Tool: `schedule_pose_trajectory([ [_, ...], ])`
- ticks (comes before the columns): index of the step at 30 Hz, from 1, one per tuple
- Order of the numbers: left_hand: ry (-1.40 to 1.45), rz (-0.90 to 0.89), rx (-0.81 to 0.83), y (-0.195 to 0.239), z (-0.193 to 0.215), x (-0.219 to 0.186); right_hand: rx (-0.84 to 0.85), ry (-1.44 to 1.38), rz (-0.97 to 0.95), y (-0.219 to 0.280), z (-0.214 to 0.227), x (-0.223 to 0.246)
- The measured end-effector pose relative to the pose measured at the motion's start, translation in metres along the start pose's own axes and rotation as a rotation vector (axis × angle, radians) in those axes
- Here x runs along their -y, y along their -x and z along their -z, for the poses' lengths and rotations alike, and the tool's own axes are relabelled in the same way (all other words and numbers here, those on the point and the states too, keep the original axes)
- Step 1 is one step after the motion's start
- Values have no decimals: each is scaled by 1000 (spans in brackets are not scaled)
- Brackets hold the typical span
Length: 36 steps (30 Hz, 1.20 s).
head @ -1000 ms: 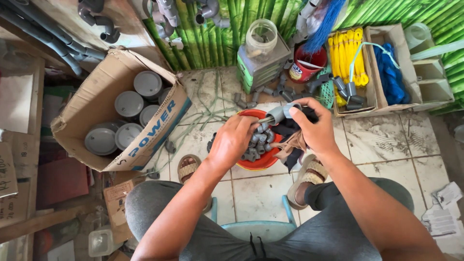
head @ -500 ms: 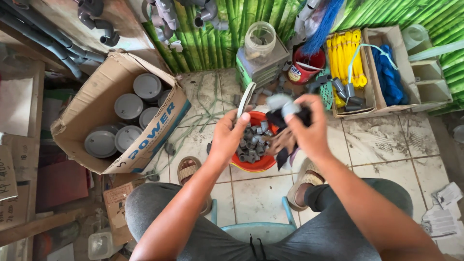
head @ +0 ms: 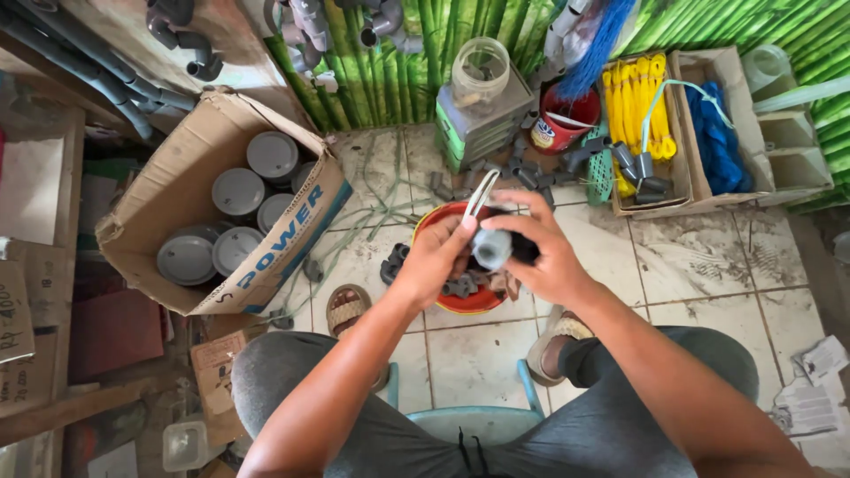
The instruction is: Sorting through a bucket of PVC pipe fittings and connectors to find or organize specific parts.
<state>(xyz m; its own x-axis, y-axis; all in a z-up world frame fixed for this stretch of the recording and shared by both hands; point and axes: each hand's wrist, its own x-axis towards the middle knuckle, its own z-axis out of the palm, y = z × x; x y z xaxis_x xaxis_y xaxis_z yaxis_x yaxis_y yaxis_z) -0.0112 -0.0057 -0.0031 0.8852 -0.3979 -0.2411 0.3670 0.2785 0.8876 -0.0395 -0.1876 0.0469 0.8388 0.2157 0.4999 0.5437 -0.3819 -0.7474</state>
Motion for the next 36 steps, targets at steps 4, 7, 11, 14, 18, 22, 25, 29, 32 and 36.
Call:
schedule_pose_trajectory([
  [4,-198,-184,-37,0,10,-15,-120,-73,-243,9,10,-19],
  [7,-682,-286,-118,12,14,-37,-91,33,-200,-1,30,-21],
  [11,-794,-327,-159,21,10,-49,-20,173,-165,-4,43,-25],
  [14,-855,-356,-162,27,4,-57,42,210,-164,-3,39,-22],
  [18,-1108,-450,-176,22,3,-49,135,389,-118,2,34,-16],
  [22,-1237,-530,-135,26,-5,-50,160,385,-198,-3,32,-6],
  [25,-1281,-600,-99,33,-9,-59,24,263,-244,-6,31,-6],
  [29,-1247,-517,53,33,-5,-60,45,168,-141,-6,28,-2],
  [32,-1253,-411,111,31,-5,-57,39,58,-145,-5,24,1],
  [36,-952,-178,101,32,-12,-68,-102,-138,-331,-9,33,10],
])
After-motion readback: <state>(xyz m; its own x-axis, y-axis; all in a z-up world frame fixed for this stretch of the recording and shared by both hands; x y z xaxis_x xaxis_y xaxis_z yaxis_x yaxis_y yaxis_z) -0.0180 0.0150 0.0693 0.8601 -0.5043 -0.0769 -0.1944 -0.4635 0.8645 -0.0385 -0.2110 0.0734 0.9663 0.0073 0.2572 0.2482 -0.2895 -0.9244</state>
